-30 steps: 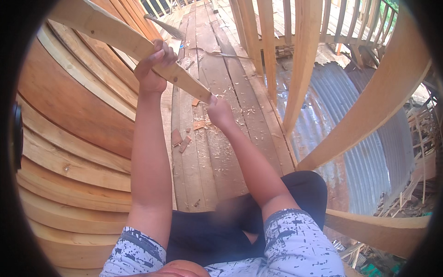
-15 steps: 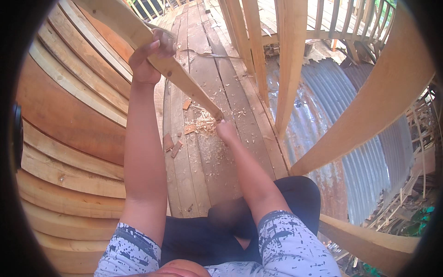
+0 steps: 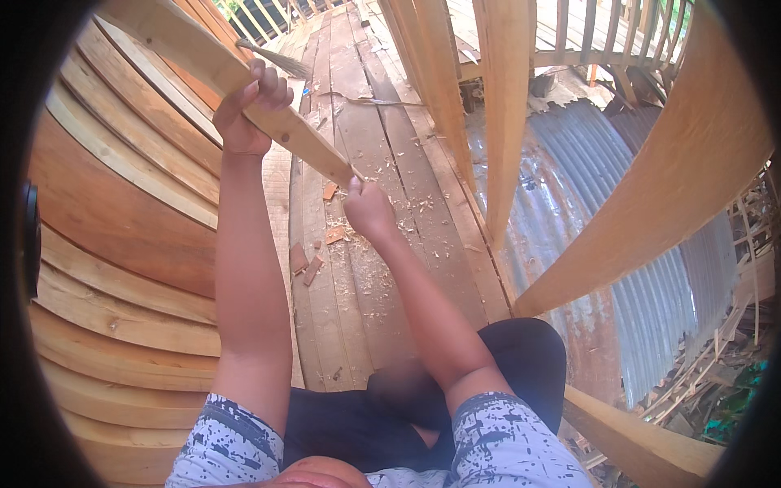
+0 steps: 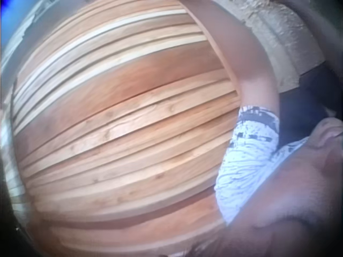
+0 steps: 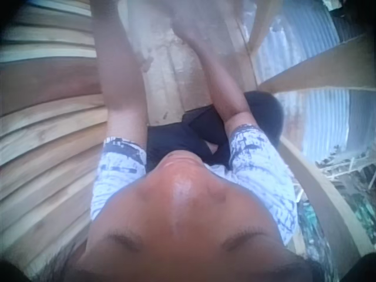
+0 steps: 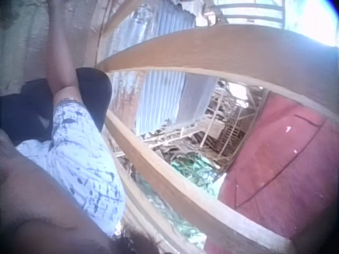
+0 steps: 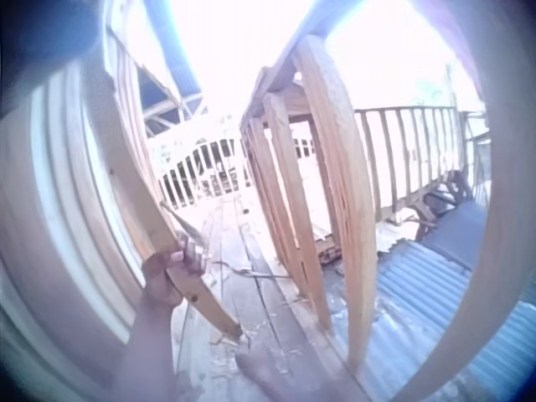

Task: The person sits on a wooden floor and uses a chisel to carve and shape a curved piece of wood. They hold the wood with one hand and repeatedly scrape the surface with the chisel, removing wood shavings.

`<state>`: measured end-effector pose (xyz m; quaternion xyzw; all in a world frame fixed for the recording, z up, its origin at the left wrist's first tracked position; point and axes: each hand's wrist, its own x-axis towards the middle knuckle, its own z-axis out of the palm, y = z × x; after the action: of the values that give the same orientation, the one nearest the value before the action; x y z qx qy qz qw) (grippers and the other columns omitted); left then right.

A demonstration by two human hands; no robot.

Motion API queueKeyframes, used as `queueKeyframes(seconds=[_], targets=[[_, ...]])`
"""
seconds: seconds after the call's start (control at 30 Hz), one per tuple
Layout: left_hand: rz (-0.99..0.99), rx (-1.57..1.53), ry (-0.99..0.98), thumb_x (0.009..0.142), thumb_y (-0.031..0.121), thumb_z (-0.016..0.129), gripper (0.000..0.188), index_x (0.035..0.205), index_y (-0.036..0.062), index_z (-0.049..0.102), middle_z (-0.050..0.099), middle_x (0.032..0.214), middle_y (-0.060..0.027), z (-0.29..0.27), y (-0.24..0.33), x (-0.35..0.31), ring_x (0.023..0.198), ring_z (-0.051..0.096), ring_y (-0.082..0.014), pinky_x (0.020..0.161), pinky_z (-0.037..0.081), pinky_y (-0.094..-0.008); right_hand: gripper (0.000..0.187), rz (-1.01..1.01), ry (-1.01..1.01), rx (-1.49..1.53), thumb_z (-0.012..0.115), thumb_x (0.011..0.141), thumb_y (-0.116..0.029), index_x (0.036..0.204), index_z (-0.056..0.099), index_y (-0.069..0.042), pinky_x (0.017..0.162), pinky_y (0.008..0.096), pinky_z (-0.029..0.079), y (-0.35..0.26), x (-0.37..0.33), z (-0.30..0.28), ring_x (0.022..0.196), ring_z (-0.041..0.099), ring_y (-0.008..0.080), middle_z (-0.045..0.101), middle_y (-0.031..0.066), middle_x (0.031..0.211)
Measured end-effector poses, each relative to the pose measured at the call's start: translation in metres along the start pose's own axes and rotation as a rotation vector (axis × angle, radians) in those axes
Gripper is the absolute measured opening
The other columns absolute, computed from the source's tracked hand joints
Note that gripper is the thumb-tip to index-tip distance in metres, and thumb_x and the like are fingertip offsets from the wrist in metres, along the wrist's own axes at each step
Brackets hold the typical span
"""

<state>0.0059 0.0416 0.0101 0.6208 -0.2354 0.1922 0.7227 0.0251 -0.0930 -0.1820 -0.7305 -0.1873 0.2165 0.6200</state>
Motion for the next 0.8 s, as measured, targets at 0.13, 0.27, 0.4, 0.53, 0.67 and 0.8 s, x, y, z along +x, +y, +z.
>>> queueKeyframes(seconds=[0.13,0.27,0.4,0.53,0.67,0.8], targets=[[0.012,-0.054,0.014,0.082,0.015,0.062,0.02,0.098,0.007,0.052,0.04,0.069,0.0011,0.005,-0.002,-0.004,0.061,0.04,-0.0112,0.063,0.035,-0.0286,0.051,-0.249,0.141,-0.021,0.037,0.103,-0.031,0.097,0.065,0.011,0.082,0.0512,0.052,-0.016,-0.01,0.008,0.088,0.067,0.0471,0.067,0.0325,0.086],[0.024,-0.074,0.026,0.08,0.013,0.064,0.022,0.098,0.0054,0.054,0.043,0.067,-0.0002,0.022,-0.015,0.011,0.06,0.042,-0.012,0.062,0.037,-0.0291,0.049,0.205,0.169,-0.238,0.037,0.102,-0.029,0.106,0.066,0.01,0.088,0.0519,0.05,0.119,0.03,0.003,0.095,0.066,0.0468,0.067,0.0334,0.095],[0.001,-0.027,-0.041,0.079,0.013,0.065,0.021,0.095,0.0058,0.054,0.043,0.067,-0.0003,0.023,-0.009,0.006,0.06,0.042,-0.0121,0.062,0.037,-0.0286,0.049,0.121,0.107,-0.137,0.038,0.102,-0.03,0.103,0.066,0.01,0.088,0.0516,0.049,0.05,0.012,0.004,0.097,0.067,0.0454,0.067,0.0336,0.096],[-0.011,-0.038,-0.029,0.08,0.013,0.064,0.019,0.094,0.0062,0.054,0.043,0.068,-0.0003,0.017,-0.009,0.01,0.06,0.041,-0.0117,0.061,0.036,-0.0278,0.051,0.007,0.031,-0.056,0.038,0.102,-0.031,0.099,0.066,0.011,0.085,0.0498,0.05,-0.005,0.001,-0.013,0.096,0.068,0.0431,0.067,0.0332,0.092],[0.01,-0.108,-0.085,0.081,0.013,0.063,0.018,0.095,0.0065,0.051,0.042,0.069,0.0003,0.026,-0.017,0.019,0.061,0.04,-0.0114,0.061,0.035,-0.0275,0.053,0.076,0.048,0.026,0.038,0.103,-0.033,0.093,0.066,0.011,0.084,0.0483,0.051,0.073,0.028,-0.015,0.094,0.069,0.042,0.066,0.0331,0.085],[0.008,-0.074,-0.054,0.082,0.013,0.062,0.018,0.094,0.007,0.05,0.04,0.069,0.0006,0.007,-0.005,0.004,0.061,0.04,-0.0114,0.062,0.035,-0.0275,0.054,0.015,0.013,-0.047,0.038,0.103,-0.034,0.093,0.066,0.011,0.085,0.0487,0.051,0.0,0.0,-0.009,0.096,0.068,0.0429,0.067,0.0333,0.09]])
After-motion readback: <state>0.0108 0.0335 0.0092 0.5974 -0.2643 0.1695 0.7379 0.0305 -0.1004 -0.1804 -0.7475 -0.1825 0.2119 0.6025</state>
